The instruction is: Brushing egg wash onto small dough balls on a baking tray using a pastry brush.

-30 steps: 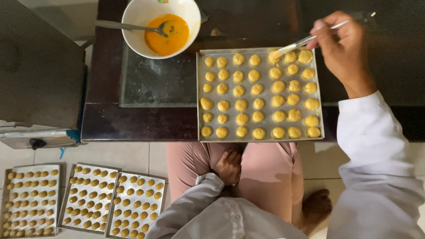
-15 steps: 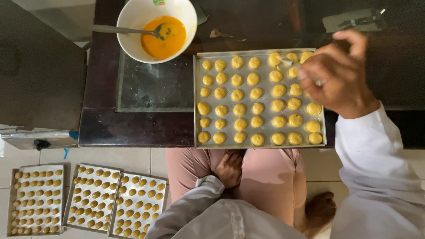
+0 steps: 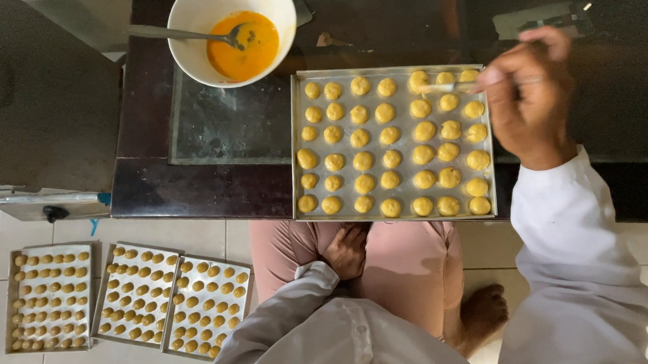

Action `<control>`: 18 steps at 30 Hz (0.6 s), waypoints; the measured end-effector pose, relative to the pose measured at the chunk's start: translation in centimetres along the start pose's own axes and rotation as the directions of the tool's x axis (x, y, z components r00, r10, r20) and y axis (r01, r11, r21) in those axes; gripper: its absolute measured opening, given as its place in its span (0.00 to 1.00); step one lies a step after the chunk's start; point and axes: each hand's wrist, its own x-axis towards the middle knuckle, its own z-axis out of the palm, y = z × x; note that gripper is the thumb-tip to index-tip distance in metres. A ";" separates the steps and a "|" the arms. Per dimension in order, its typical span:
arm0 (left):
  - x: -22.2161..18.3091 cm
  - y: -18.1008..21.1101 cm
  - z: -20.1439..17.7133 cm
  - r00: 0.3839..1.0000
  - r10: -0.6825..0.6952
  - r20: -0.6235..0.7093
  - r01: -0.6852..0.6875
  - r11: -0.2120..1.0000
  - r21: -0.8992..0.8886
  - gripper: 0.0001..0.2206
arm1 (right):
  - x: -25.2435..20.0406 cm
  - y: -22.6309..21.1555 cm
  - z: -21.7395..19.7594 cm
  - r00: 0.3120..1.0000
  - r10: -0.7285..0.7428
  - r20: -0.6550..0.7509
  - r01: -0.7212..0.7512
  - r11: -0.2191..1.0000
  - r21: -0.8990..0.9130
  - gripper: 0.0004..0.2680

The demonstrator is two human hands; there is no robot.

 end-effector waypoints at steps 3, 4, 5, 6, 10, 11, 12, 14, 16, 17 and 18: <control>0.3 0.1 -0.5 1.000 0.004 -0.027 -0.005 1.000 -0.027 0.15 | 1.1 -0.1 0.2 0.989 -0.137 0.052 0.138 0.990 -0.011 0.13; 0.3 0.1 -0.6 1.000 0.005 -0.026 -0.006 1.000 -0.027 0.15 | 1.1 -0.2 -0.2 0.989 -0.136 0.052 0.137 0.990 -0.011 0.13; 0.4 0.1 -0.8 1.000 0.008 -0.010 -0.008 1.000 -0.029 0.16 | 1.1 -0.4 -0.7 0.995 -0.098 0.026 0.098 0.995 0.003 0.14; 0.4 0.1 -0.9 1.000 0.011 0.005 -0.010 0.999 -0.032 0.16 | 1.1 -0.5 -1.1 0.998 -0.060 0.001 0.060 0.998 0.018 0.14; 1.0 0.2 -2.3 0.999 0.007 -0.047 -0.008 1.000 -0.011 0.19 | 0.7 -0.4 -0.8 0.998 -0.052 0.029 0.050 0.996 0.068 0.14; 1.1 0.1 -2.5 0.999 0.017 -0.051 -0.018 1.000 -0.025 0.16 | 0.7 0.0 -0.8 0.999 -0.049 0.020 0.049 0.999 0.021 0.14; 1.2 0.1 -2.6 0.998 0.026 -0.057 -0.028 0.999 -0.041 0.14 | 0.6 0.4 -0.8 0.999 -0.047 0.013 0.048 0.998 -0.027 0.14; 0.8 0.2 -1.7 0.999 0.013 -0.038 -0.014 0.999 -0.034 0.14 | 0.8 -0.3 -1.3 1.000 -0.028 -0.006 0.028 1.000 -0.011 0.15; 0.7 0.2 -1.3 1.000 -0.001 -0.017 0.001 1.000 -0.026 0.13 | 1.0 -0.6 -1.3 1.000 -0.009 -0.025 0.009 1.000 0.007 0.16; 0.7 0.2 -1.3 1.000 -0.001 -0.008 0.001 0.999 -0.033 0.14 | 1.1 -0.6 -1.0 0.999 -0.047 0.016 0.047 0.999 -0.008 0.15; 0.7 0.2 -1.3 1.000 0.001 0.003 -0.001 0.999 -0.041 0.16 | 1.2 -0.5 -0.7 0.995 -0.080 0.057 0.082 0.996 -0.023 0.15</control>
